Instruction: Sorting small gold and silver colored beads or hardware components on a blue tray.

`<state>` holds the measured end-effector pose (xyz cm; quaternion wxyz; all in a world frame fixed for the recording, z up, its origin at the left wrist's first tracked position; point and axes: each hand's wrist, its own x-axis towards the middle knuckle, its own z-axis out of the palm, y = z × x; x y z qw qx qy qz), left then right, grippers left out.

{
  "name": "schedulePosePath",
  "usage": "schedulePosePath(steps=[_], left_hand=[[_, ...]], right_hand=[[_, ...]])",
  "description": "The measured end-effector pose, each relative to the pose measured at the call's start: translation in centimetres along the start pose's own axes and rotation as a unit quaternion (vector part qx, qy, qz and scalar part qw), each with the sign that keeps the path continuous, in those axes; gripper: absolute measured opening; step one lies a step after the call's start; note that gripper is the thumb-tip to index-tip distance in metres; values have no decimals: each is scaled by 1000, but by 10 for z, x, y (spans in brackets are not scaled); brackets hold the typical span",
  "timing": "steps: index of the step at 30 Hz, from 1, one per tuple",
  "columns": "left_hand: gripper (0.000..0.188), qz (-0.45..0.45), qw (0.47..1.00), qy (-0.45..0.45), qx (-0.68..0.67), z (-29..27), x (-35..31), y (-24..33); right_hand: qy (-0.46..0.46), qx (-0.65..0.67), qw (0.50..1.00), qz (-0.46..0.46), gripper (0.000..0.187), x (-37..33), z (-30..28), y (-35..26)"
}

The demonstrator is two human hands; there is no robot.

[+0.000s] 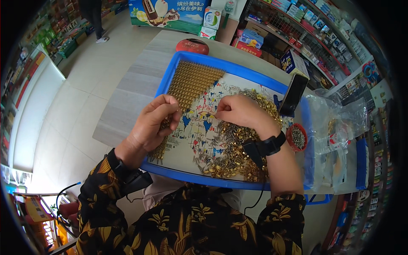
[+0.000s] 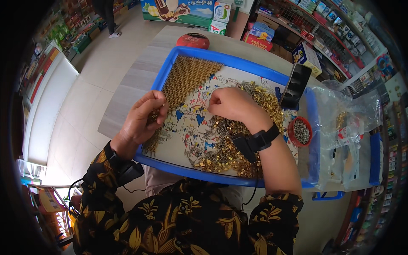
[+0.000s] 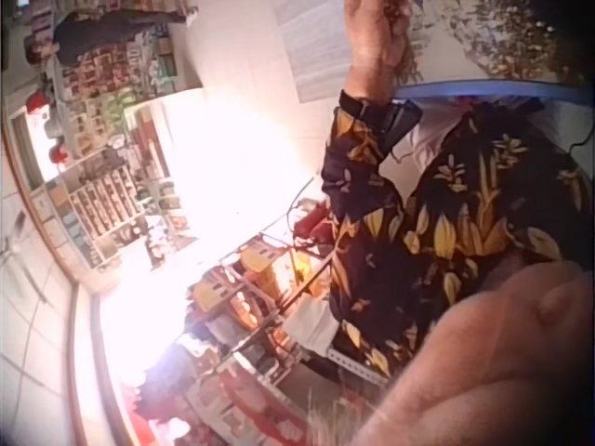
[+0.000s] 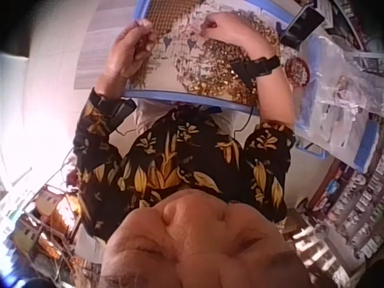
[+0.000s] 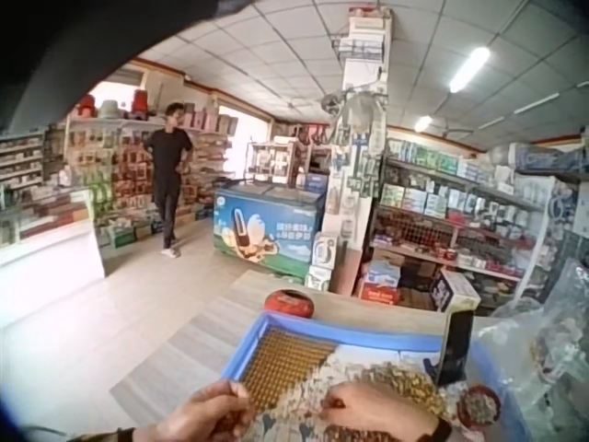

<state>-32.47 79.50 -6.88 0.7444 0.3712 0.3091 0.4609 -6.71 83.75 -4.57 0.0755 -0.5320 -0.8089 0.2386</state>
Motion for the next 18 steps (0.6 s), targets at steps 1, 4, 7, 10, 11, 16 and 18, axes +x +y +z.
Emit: schedulePosePath(steps=[1,4,7,10,11,16,18], left_hand=[[4,-1,1000,0,-7,0,-1,1],[4,-3,1000,10,-4,3,-3,4],[4,-9,1000,27,9,7,-2,1],[5,-4,1000,19,4,6,-1,-2],[5,-2,1000,19,7,5,-2,-2],[8,-33,998,-29,37,5,-6,1],[14,-52,996,-33,69,9,-7,2]], right_hand=[[2,3,1000,0,25,-1,-1,0],[-11,-33,999,16,28,-1,-6,-1],[-32,-78,996,34,30,-5,-10,1],[-50,-118,990,53,31,-7,-11,-2],[-59,-134,987,64,32,-8,-11,-5],[-44,-174,982,64,29,-7,-3,-9],[-42,-166,983,72,28,-6,-1,-11]])
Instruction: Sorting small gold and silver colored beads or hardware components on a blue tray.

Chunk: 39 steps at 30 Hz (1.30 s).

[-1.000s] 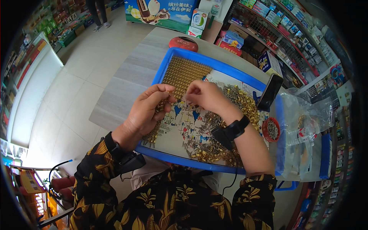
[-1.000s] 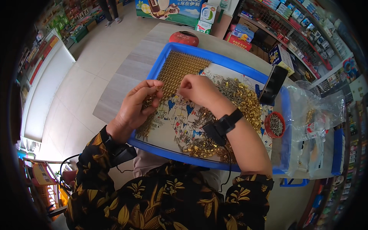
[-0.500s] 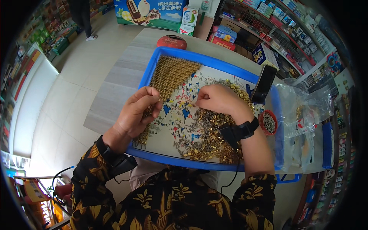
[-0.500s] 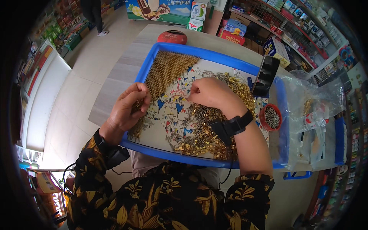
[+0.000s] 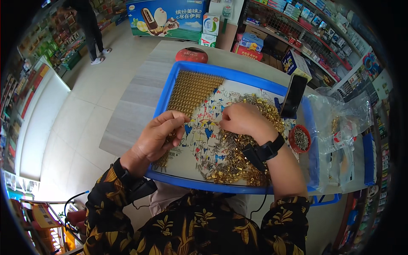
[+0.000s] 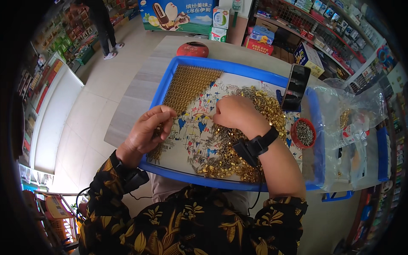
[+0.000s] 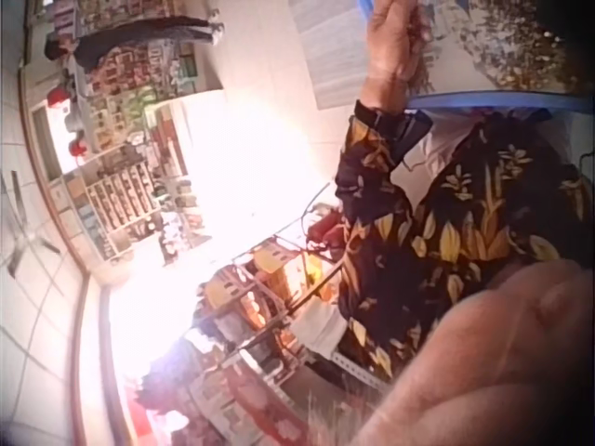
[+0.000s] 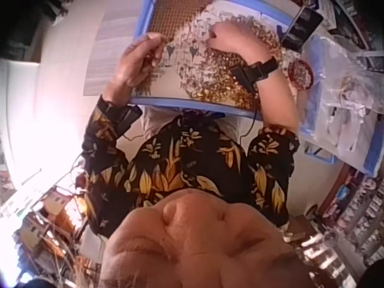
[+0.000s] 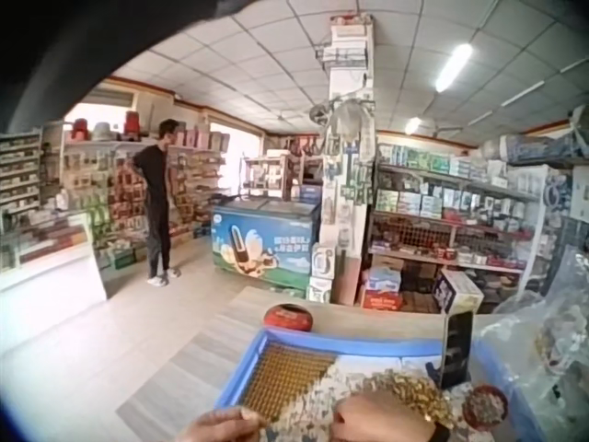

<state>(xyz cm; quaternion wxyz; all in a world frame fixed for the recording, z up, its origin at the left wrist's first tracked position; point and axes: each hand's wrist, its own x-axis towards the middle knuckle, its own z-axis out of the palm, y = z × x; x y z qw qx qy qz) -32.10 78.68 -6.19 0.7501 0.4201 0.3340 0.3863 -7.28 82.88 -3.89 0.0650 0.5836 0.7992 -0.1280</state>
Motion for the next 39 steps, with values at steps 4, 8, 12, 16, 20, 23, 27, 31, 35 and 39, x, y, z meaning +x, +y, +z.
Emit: schedulePosePath(steps=[4,8,12,16,20,23,27,31,35,39], left_hand=[[20,17,999,8,-31,-3,3,-3],[22,-5,997,50,-59,2,2,7],[26,-4,997,46,-54,-5,1,4],[28,4,999,22,-26,-3,2,-2],[25,12,999,13,-43,-2,-1,-2],[23,19,999,0,-47,-6,-2,-6],[22,29,998,0,-48,-8,1,-8],[22,60,998,-8,-21,-5,2,-8],[22,34,999,14,-27,-3,0,-3],[22,36,999,-13,-8,-8,1,-8]], right_hand=[[-1,18,1000,3,26,2,0,-1],[0,28,999,-28,26,8,0,-3],[11,39,998,-53,24,10,0,-2],[99,214,964,-124,14,9,9,9],[77,423,888,-165,8,-6,1,-26],[74,497,843,-192,8,-16,0,-53],[127,469,832,-267,10,-16,0,-65],[183,393,841,-323,13,-15,0,-68],[185,408,841,-302,12,-15,1,-70],[196,405,843,-294,13,-15,3,-70]])
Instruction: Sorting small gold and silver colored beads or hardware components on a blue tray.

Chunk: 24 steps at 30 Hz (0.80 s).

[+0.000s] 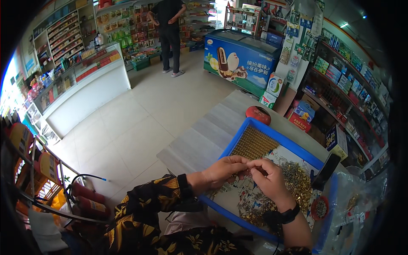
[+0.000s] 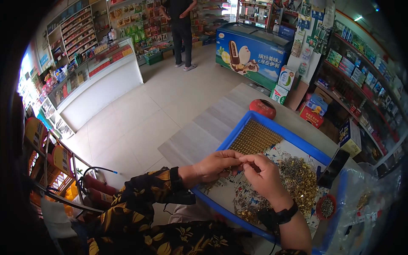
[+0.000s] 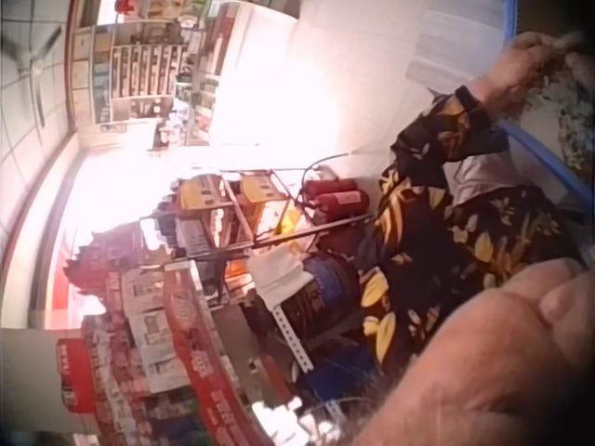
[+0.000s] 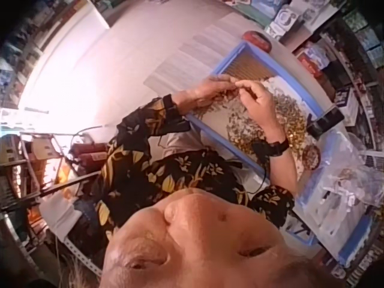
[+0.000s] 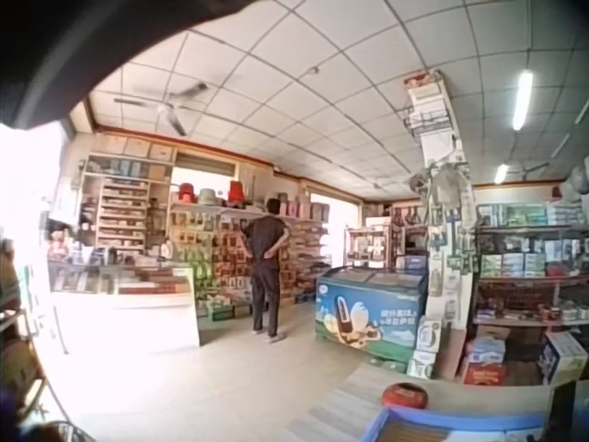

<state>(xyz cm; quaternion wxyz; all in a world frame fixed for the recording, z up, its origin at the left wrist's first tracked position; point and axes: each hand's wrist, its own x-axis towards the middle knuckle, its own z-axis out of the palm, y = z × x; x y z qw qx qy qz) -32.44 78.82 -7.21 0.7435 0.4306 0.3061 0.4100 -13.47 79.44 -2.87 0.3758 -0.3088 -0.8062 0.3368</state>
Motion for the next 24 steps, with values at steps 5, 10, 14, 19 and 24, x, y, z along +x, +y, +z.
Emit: schedulePosePath(steps=[5,10,14,19,24], left_hand=[[21,-2,1000,18,-7,2,0,2],[15,-1,999,27,-21,0,0,1],[13,11,999,36,-23,0,1,1],[13,22,999,37,-19,-2,0,-3],[9,13,999,33,-38,0,3,-3]], right_hand=[[38,86,994,59,11,-2,-1,3],[41,145,983,104,10,-2,1,2],[35,134,985,101,10,-2,5,0],[29,77,993,79,9,-3,5,1],[61,74,993,72,8,-2,10,10]])
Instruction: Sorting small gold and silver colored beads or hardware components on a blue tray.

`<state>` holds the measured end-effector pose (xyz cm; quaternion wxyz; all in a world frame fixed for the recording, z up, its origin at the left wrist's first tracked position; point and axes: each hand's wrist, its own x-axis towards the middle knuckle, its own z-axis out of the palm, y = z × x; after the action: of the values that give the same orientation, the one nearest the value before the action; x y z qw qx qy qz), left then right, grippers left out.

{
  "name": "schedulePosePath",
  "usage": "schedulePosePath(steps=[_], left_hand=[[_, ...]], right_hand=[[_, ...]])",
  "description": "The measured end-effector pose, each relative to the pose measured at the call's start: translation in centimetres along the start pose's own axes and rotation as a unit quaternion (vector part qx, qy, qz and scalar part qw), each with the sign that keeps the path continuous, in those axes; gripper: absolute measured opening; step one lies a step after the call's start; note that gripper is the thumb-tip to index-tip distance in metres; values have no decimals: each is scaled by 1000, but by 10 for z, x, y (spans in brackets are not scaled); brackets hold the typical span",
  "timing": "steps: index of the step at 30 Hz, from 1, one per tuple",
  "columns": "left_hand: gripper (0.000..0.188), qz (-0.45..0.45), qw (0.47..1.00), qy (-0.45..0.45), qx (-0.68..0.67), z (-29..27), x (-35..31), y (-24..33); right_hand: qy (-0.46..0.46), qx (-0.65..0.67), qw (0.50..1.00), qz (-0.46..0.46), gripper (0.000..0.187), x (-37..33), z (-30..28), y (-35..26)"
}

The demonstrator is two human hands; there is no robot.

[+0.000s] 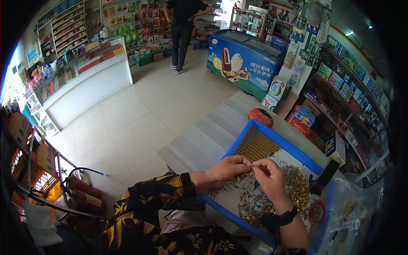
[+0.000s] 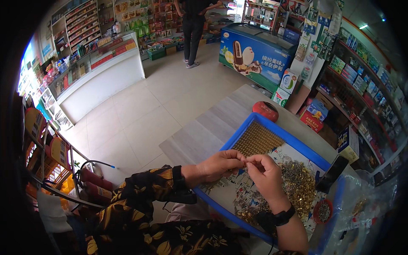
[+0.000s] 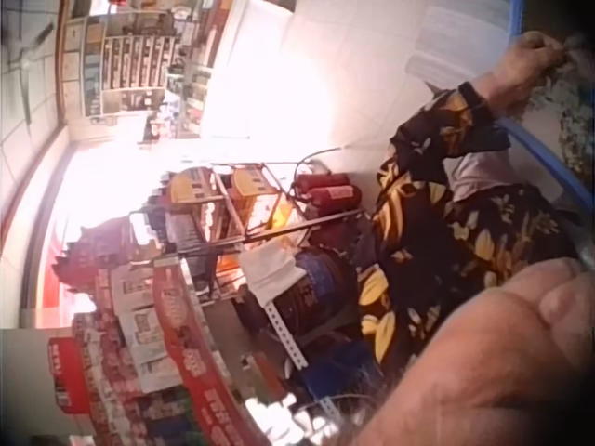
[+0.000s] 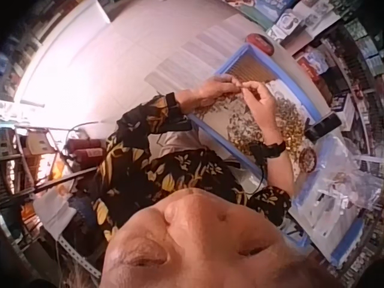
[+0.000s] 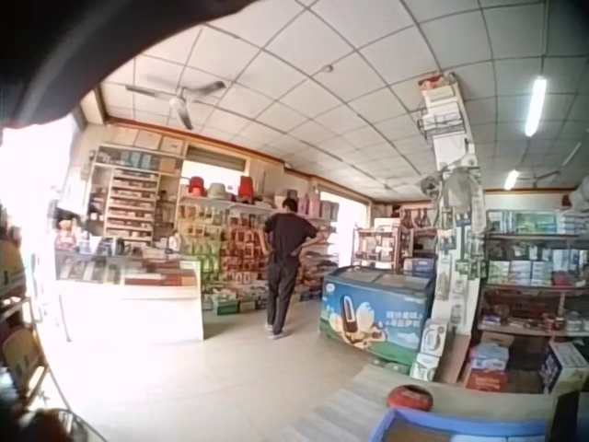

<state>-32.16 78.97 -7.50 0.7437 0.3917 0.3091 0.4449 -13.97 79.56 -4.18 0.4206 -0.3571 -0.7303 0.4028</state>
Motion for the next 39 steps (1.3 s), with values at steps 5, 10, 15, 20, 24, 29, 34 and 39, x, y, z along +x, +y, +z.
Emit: schedulePosePath(steps=[5,10,15,20,24,29,34,39], left_hand=[[10,-14,1000,14,14,0,0,2],[10,-9,1000,23,-11,-1,-1,2],[17,-16,1000,4,-10,-1,0,1],[20,-19,1000,16,13,-1,3,1],[23,35,993,91,-71,-3,-4,14],[20,50,989,68,-122,-7,-1,11],[12,46,992,58,-98,-5,-1,8],[10,37,993,80,-83,2,-6,14]], right_hand=[[-11,-3,999,35,9,-1,-2,2],[-35,-74,995,-51,12,1,-3,-3],[-3,-138,982,-130,15,0,-1,-7],[-20,-170,980,-97,16,5,-7,5],[28,-95,995,30,14,28,-24,13],[-29,-222,968,114,15,30,-45,42],[-100,-282,943,147,23,27,-35,52],[-86,-295,938,159,21,33,-28,56]])
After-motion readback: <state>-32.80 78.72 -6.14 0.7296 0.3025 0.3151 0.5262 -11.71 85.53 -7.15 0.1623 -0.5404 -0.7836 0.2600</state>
